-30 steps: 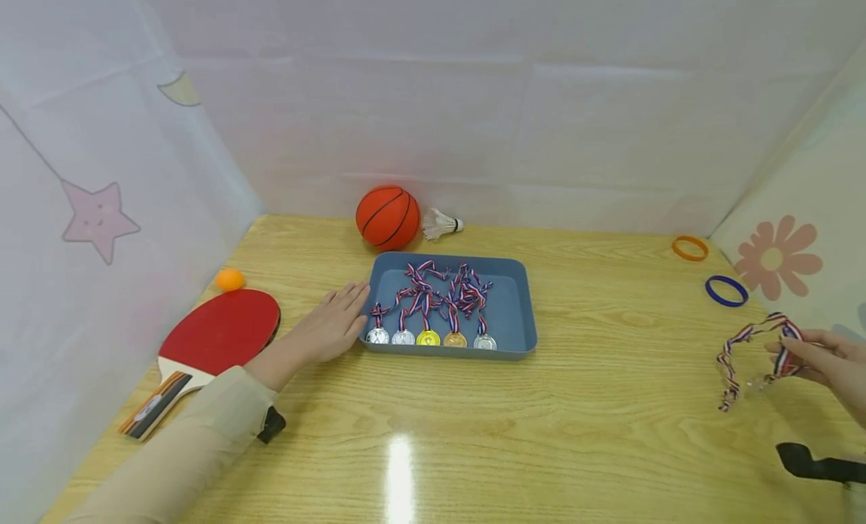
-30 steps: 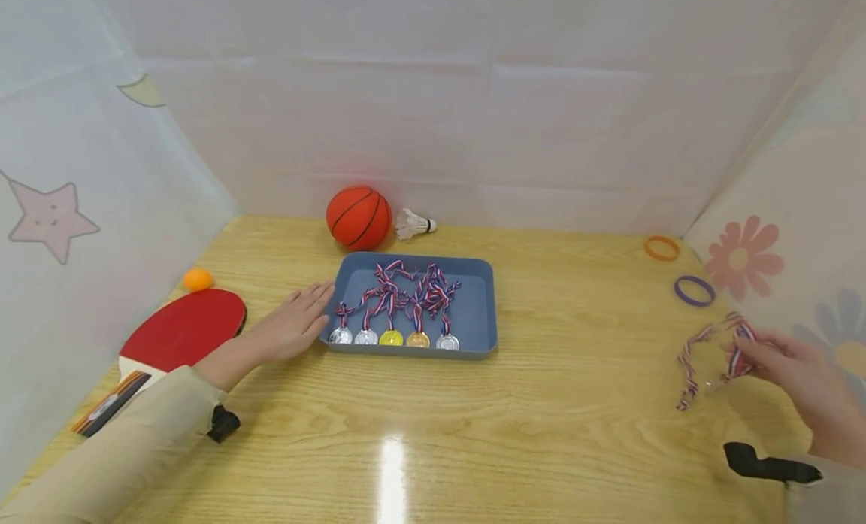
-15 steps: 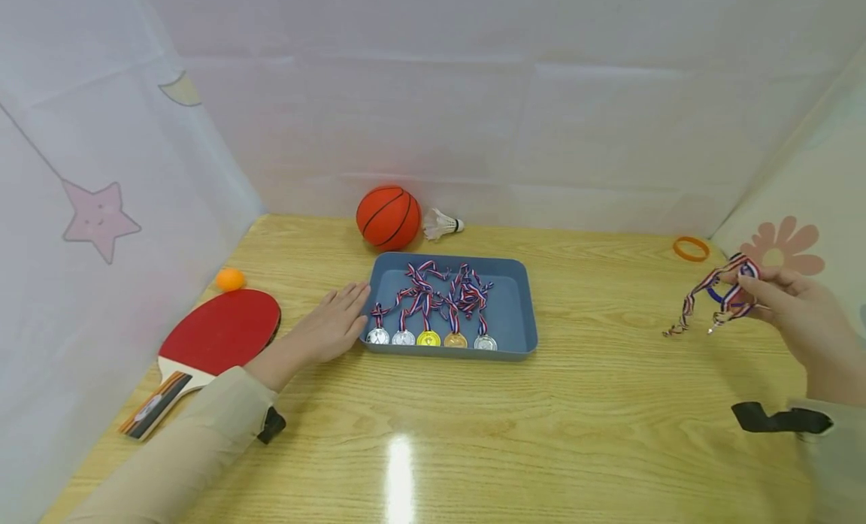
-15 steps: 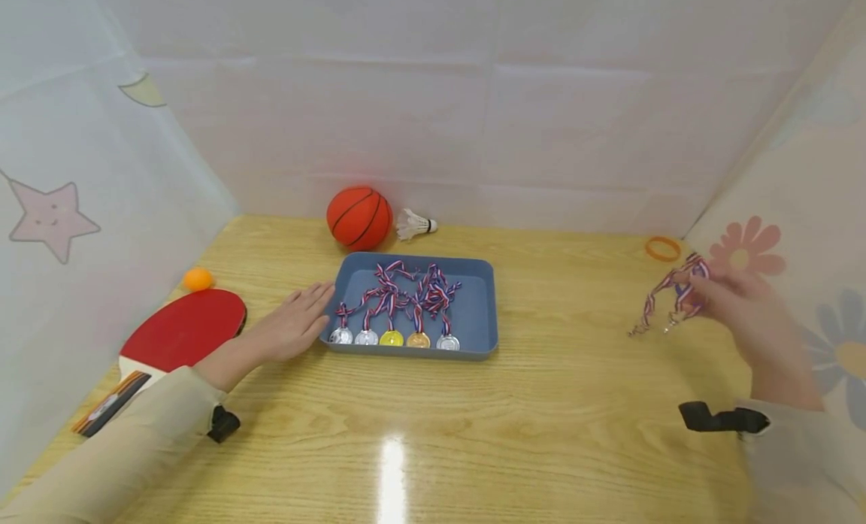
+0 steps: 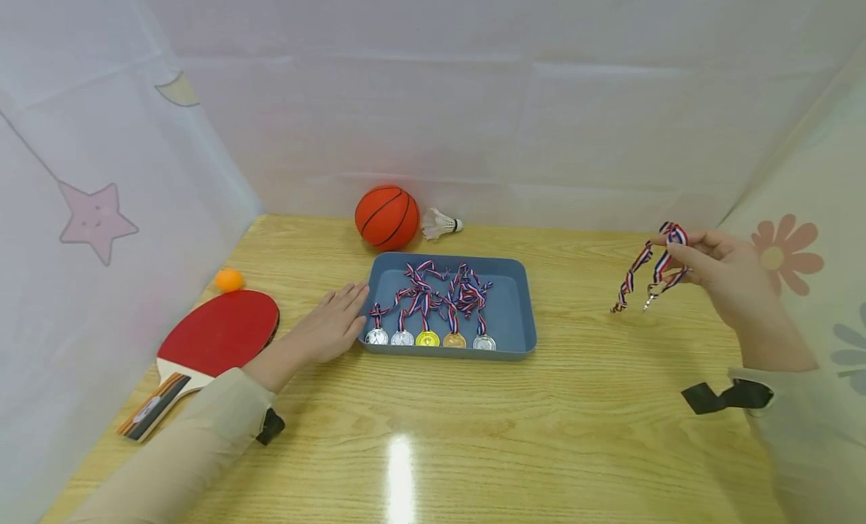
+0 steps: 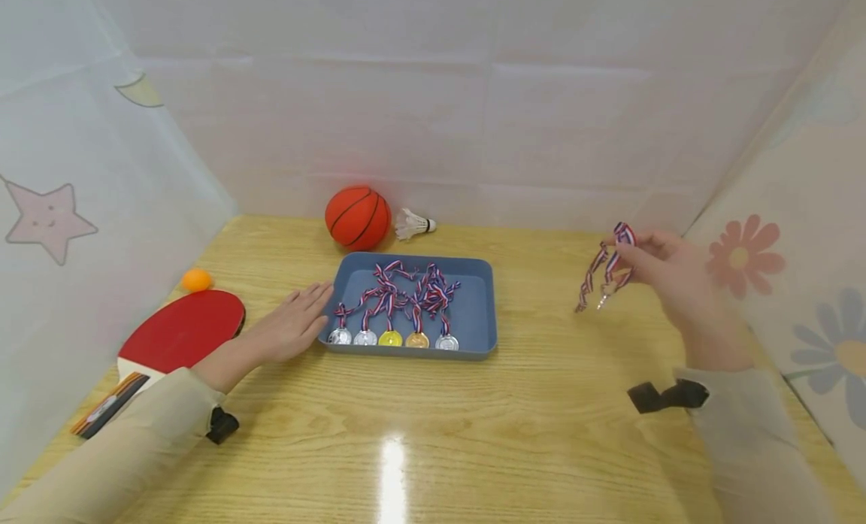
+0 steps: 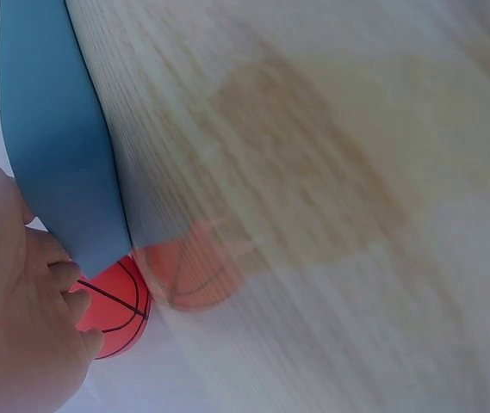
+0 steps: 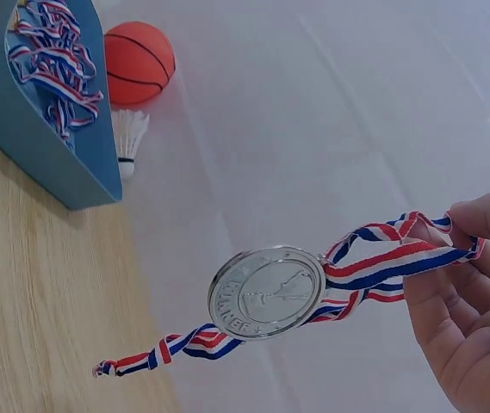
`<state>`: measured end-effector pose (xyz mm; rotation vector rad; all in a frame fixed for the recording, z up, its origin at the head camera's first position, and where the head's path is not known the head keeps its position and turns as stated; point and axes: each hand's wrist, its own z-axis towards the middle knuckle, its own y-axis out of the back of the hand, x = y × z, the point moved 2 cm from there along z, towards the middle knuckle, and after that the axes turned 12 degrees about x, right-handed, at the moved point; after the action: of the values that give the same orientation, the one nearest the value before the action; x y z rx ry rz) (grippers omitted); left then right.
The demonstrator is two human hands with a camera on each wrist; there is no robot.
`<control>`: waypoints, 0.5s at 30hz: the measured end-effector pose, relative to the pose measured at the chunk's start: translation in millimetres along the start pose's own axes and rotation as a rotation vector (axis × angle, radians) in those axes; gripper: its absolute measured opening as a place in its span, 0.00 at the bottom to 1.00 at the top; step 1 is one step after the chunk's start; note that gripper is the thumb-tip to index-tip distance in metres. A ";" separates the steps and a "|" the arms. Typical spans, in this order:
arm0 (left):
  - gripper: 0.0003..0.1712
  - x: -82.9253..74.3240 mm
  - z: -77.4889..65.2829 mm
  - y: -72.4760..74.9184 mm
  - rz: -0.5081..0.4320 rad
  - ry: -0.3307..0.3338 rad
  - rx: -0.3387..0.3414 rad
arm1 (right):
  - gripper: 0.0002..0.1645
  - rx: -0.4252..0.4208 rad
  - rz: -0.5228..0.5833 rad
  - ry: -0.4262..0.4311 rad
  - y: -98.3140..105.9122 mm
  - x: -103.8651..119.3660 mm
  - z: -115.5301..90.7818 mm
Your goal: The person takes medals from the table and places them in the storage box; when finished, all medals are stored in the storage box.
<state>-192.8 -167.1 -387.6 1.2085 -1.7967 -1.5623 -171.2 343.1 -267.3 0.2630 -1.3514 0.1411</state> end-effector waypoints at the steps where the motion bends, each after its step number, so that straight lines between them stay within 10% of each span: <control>1: 0.33 -0.1 0.0 0.1 0.002 0.000 -0.001 | 0.06 0.003 -0.003 0.002 -5.9 2.4 3.0; 15: 0.33 -0.2 -0.4 0.0 0.002 0.001 0.000 | 0.04 0.204 -0.045 0.112 -72.5 25.7 34.8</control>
<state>-192.4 -167.2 -387.5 1.2068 -1.7967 -1.5598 -180.4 262.7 -243.2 0.4508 -1.2201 0.2527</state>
